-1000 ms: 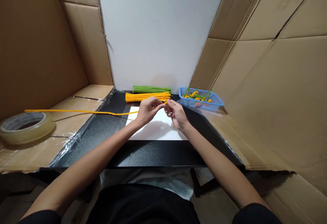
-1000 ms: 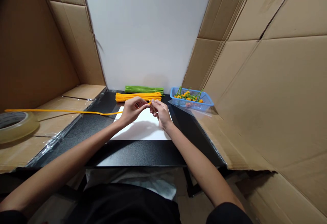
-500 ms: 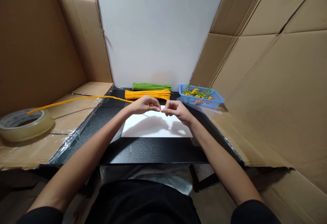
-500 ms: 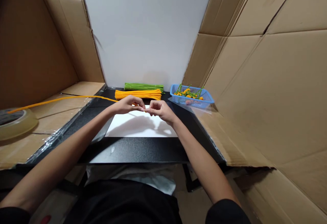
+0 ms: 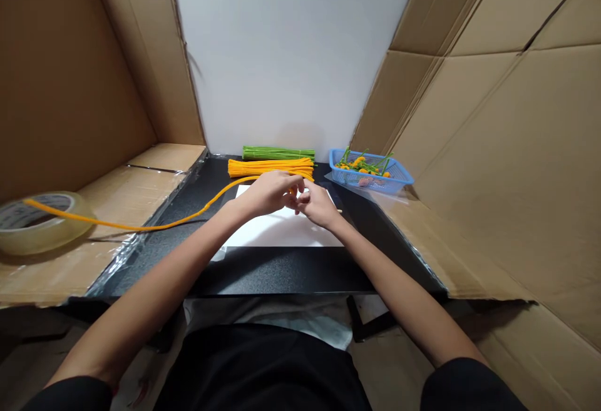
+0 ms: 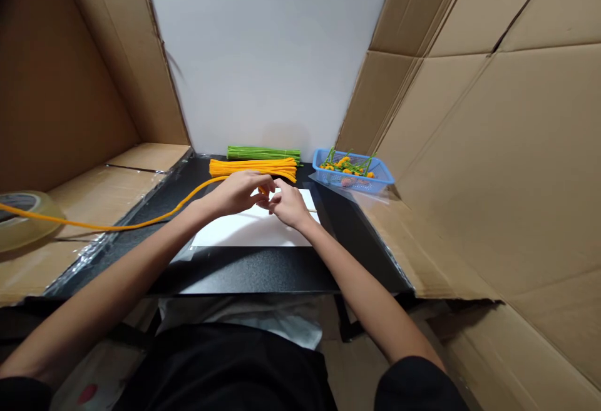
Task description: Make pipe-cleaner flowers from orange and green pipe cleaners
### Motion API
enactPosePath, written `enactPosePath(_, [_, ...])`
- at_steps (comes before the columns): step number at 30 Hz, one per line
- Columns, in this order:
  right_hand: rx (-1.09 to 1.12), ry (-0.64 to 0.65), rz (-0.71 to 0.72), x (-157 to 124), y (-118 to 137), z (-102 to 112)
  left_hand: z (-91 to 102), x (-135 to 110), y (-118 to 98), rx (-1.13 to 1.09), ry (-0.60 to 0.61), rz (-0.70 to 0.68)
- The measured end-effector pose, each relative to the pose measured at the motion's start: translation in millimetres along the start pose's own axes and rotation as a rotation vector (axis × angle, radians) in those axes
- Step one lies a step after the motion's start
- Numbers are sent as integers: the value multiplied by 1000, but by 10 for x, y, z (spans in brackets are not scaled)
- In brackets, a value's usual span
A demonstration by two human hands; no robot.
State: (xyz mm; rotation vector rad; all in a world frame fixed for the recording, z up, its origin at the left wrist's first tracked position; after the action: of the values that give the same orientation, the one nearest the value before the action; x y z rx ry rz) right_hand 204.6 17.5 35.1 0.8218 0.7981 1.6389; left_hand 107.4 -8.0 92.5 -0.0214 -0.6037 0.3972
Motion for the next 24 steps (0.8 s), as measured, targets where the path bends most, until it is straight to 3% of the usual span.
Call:
enactPosePath(4, [113, 35, -11, 35, -39, 4, 81, 24, -209, 161, -21, -153])
enactPosePath(8, [325, 27, -58, 35, -36, 115, 262, -16, -251, 251, -138, -151])
enactPosePath(14, [568, 156, -262, 37, -141, 93, 95, -52, -137, 130, -85, -199])
enactPosePath(20, [549, 157, -238, 27, -105, 131, 93, -136, 15, -43, -368, -107])
enactPosePath(24, [525, 130, -202, 44, -122, 139, 53, -175, 94, -145, -444, -3])
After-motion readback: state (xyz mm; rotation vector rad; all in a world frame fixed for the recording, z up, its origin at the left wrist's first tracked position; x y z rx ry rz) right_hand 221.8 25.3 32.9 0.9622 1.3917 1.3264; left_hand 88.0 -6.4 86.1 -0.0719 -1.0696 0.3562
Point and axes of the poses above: each hand's wrist, its own x-axis towards the middle knuckle, its own z-axis out of the back of the hand, y = z × x, the point moved 9 cm from there along x, towards the middle knuckle, and after that the axes turned 12 degrees about -z, right-handed, at the moved point
